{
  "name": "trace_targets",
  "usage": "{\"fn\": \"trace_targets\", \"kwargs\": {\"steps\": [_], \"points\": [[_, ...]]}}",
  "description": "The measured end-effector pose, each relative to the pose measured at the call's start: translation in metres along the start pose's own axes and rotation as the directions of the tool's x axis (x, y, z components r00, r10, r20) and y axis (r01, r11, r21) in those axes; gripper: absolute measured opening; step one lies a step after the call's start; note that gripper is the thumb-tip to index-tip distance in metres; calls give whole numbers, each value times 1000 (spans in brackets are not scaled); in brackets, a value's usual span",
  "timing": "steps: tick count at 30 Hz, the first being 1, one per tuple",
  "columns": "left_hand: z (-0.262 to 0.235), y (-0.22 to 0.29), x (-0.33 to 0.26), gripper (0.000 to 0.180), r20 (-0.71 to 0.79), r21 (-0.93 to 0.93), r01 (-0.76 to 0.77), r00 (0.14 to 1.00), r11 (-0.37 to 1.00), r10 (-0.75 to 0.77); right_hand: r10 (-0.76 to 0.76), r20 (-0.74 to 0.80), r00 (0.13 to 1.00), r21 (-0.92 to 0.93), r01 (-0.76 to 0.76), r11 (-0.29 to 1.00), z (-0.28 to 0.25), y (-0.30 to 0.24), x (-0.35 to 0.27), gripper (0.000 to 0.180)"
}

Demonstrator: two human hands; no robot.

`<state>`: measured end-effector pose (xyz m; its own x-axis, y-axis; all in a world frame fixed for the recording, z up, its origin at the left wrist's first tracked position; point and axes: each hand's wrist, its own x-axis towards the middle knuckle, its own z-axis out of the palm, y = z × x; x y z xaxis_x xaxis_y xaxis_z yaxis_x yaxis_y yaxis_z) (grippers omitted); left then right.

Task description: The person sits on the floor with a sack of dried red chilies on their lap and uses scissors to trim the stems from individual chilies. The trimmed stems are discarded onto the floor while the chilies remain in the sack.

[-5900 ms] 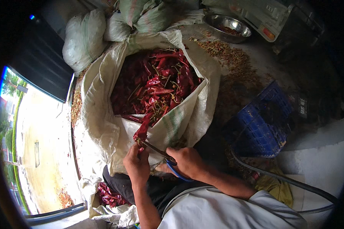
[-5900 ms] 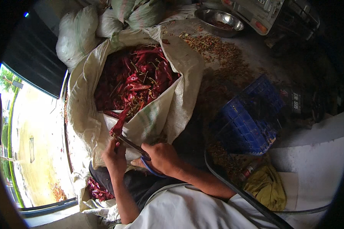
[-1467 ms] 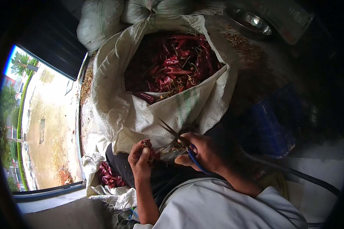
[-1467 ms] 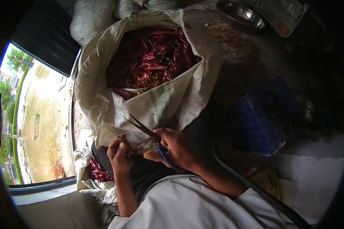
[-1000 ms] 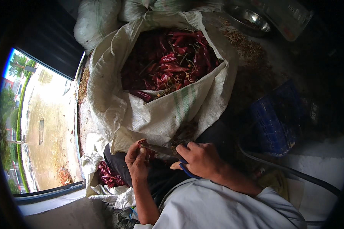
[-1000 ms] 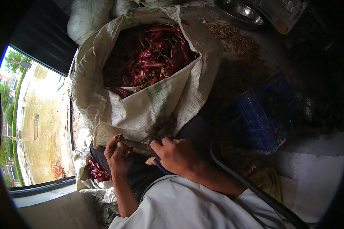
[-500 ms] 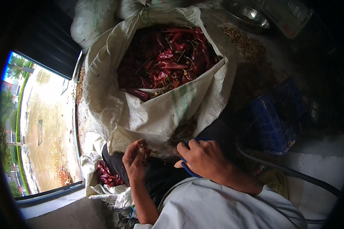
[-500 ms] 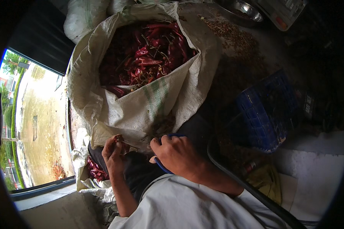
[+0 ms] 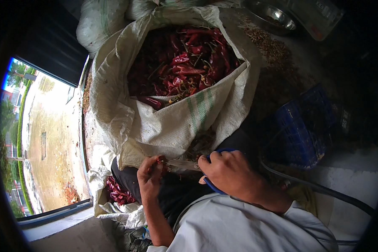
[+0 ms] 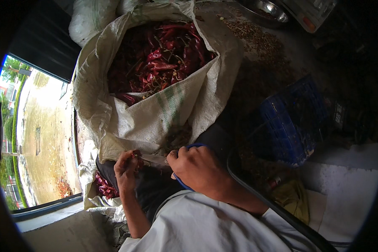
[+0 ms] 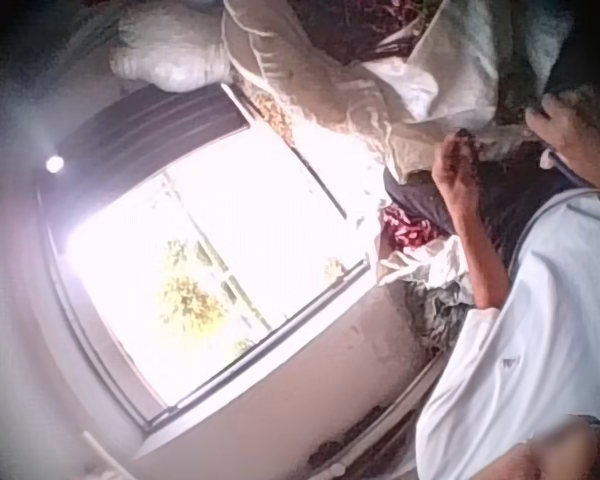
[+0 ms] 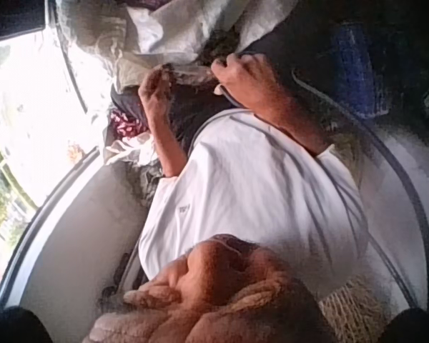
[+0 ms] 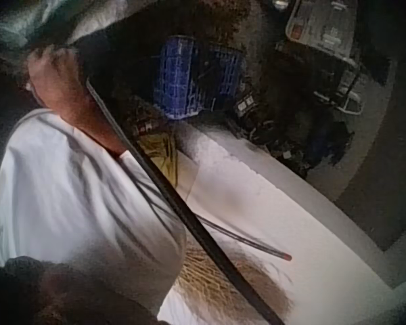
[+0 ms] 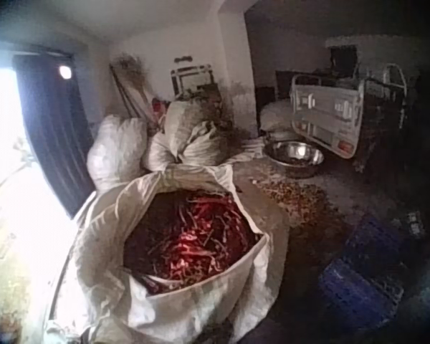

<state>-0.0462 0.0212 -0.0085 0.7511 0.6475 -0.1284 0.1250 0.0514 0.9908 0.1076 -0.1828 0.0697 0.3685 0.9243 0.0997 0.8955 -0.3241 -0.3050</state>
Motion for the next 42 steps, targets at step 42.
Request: {"fn": "trace_targets", "kwargs": {"steps": [42], "points": [[10, 8, 12, 25, -64, -490, -52, 998, 870, 23, 203, 2, 979, 762, -133, 634, 59, -3, 10, 55]]}}
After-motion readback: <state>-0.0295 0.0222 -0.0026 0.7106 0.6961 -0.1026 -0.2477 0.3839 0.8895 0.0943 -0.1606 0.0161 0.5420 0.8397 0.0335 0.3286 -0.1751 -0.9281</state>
